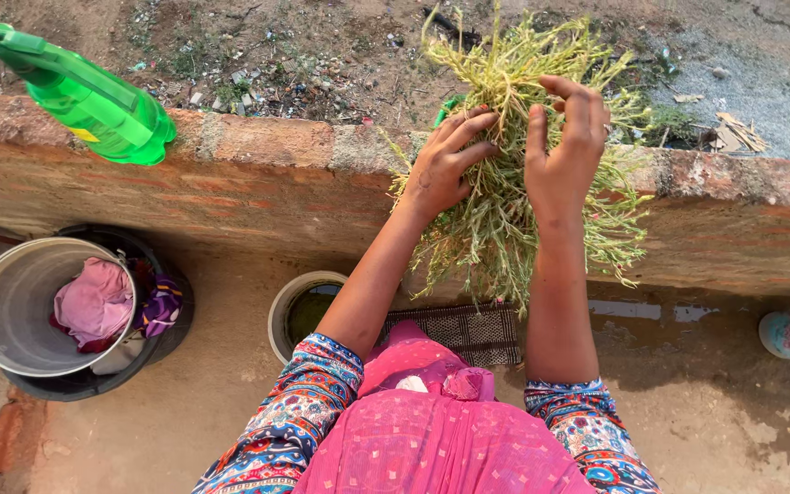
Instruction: The person picks through a hanging plant by hand to remove debris and then waters it using a green hand-held pressure sprayer.
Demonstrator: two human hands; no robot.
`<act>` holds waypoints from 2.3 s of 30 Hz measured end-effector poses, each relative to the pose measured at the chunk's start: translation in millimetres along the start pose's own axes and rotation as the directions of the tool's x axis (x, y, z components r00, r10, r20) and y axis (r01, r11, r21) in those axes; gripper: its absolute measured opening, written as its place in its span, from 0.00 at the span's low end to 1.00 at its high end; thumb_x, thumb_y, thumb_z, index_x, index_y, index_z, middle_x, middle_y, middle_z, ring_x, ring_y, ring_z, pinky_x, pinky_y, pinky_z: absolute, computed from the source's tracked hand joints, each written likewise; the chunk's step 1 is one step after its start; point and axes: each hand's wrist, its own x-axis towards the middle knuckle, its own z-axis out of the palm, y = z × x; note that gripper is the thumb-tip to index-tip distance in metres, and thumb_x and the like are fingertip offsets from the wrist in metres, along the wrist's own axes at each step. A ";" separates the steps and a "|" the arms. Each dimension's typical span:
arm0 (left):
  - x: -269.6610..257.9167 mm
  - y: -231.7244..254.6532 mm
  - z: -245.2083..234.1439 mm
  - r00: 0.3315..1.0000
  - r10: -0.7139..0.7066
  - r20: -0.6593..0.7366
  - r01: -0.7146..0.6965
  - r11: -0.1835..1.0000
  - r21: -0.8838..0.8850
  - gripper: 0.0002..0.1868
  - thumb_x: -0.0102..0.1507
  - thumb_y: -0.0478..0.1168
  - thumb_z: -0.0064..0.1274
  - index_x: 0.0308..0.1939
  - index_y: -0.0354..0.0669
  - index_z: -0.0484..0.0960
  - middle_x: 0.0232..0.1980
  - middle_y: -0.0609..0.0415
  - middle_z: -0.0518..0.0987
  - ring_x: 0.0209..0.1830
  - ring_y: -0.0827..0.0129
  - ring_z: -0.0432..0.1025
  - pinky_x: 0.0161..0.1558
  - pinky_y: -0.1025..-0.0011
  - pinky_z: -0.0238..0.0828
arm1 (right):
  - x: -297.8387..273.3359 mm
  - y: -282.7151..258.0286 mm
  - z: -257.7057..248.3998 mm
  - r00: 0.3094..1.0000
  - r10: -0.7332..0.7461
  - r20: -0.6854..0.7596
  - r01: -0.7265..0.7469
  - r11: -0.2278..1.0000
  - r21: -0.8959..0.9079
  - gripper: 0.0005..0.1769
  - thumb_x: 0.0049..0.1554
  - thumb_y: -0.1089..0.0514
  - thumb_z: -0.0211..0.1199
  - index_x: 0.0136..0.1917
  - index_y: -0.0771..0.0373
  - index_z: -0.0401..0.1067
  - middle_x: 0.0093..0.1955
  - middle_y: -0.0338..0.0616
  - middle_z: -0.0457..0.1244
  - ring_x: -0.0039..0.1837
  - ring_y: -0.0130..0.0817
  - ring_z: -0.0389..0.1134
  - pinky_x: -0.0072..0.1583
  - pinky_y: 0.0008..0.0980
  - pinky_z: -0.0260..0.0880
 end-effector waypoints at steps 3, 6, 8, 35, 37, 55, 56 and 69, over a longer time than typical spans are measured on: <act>-8.0 -5.4 -3.7 1.000 0.016 0.000 -0.016 1.000 -0.011 0.24 0.49 0.23 0.57 0.47 0.47 0.86 0.72 0.58 0.71 0.77 0.58 0.62 0.76 0.57 0.61 | -14.2 21.9 10.7 0.999 0.040 0.036 -0.038 0.998 -0.055 0.17 0.66 0.57 0.63 0.68 0.60 0.71 0.66 0.45 0.64 0.69 0.44 0.62 0.70 0.46 0.62; -14.6 -9.1 0.5 0.999 0.047 0.006 -0.048 0.998 0.040 0.23 0.54 0.23 0.60 0.50 0.50 0.86 0.73 0.61 0.72 0.78 0.59 0.62 0.77 0.56 0.59 | -43.0 49.1 13.5 0.990 0.104 0.091 -0.095 0.991 -0.091 0.20 0.67 0.50 0.64 0.67 0.60 0.71 0.66 0.48 0.64 0.70 0.48 0.62 0.71 0.50 0.59; -21.1 -9.6 6.9 0.999 0.034 0.018 -0.035 0.997 0.072 0.23 0.54 0.25 0.60 0.49 0.51 0.86 0.71 0.59 0.73 0.75 0.56 0.63 0.74 0.53 0.61 | -56.4 65.8 14.8 0.983 0.149 0.107 -0.137 0.984 -0.115 0.24 0.68 0.43 0.63 0.68 0.61 0.71 0.66 0.51 0.64 0.70 0.49 0.62 0.71 0.51 0.59; -68.5 -113.7 -10.2 0.423 -0.881 -0.214 0.464 0.413 -0.784 0.14 0.73 0.38 0.44 0.63 0.50 0.73 0.56 0.57 0.76 0.50 0.73 0.72 0.49 0.72 0.74 | -75.1 83.3 -13.0 0.953 0.278 -0.120 -0.258 0.954 0.155 0.15 0.69 0.68 0.50 0.64 0.67 0.74 0.60 0.47 0.66 0.59 0.33 0.70 0.62 0.33 0.75; -61.6 -102.2 -15.9 0.499 -0.816 -0.292 0.466 0.536 -0.704 0.11 0.73 0.38 0.45 0.58 0.49 0.77 0.53 0.57 0.78 0.49 0.74 0.73 0.49 0.73 0.75 | -74.6 82.3 -20.9 0.956 0.249 -0.153 -0.226 0.962 0.154 0.12 0.69 0.69 0.53 0.63 0.68 0.74 0.59 0.47 0.66 0.58 0.32 0.71 0.60 0.32 0.74; -70.7 -2.6 -93.1 0.876 -0.407 -0.259 0.303 0.882 -0.362 0.07 0.73 0.32 0.51 0.51 0.43 0.83 0.46 0.57 0.82 0.43 0.75 0.78 0.43 0.74 0.75 | -70.3 49.4 -37.4 0.991 0.130 -0.016 -0.123 0.963 0.240 0.08 0.70 0.69 0.60 0.60 0.65 0.76 0.55 0.42 0.68 0.53 0.29 0.69 0.55 0.30 0.70; -75.6 4.0 -99.5 0.886 -0.400 -0.233 0.325 0.896 -0.303 0.07 0.71 0.31 0.51 0.51 0.43 0.83 0.46 0.56 0.82 0.42 0.74 0.77 0.43 0.74 0.75 | -70.7 47.3 -36.3 0.994 0.110 -0.003 -0.106 0.963 0.247 0.08 0.70 0.69 0.60 0.61 0.65 0.76 0.55 0.43 0.68 0.54 0.29 0.69 0.55 0.30 0.70; -91.3 65.8 -79.5 0.796 -0.438 -0.417 0.495 0.868 0.034 0.07 0.65 0.30 0.62 0.45 0.40 0.82 0.43 0.54 0.80 0.35 0.70 0.78 0.37 0.72 0.76 | -83.7 59.4 -34.2 0.993 0.036 0.111 -0.073 0.934 0.348 0.09 0.67 0.69 0.61 0.59 0.65 0.77 0.55 0.43 0.69 0.54 0.31 0.70 0.55 0.31 0.71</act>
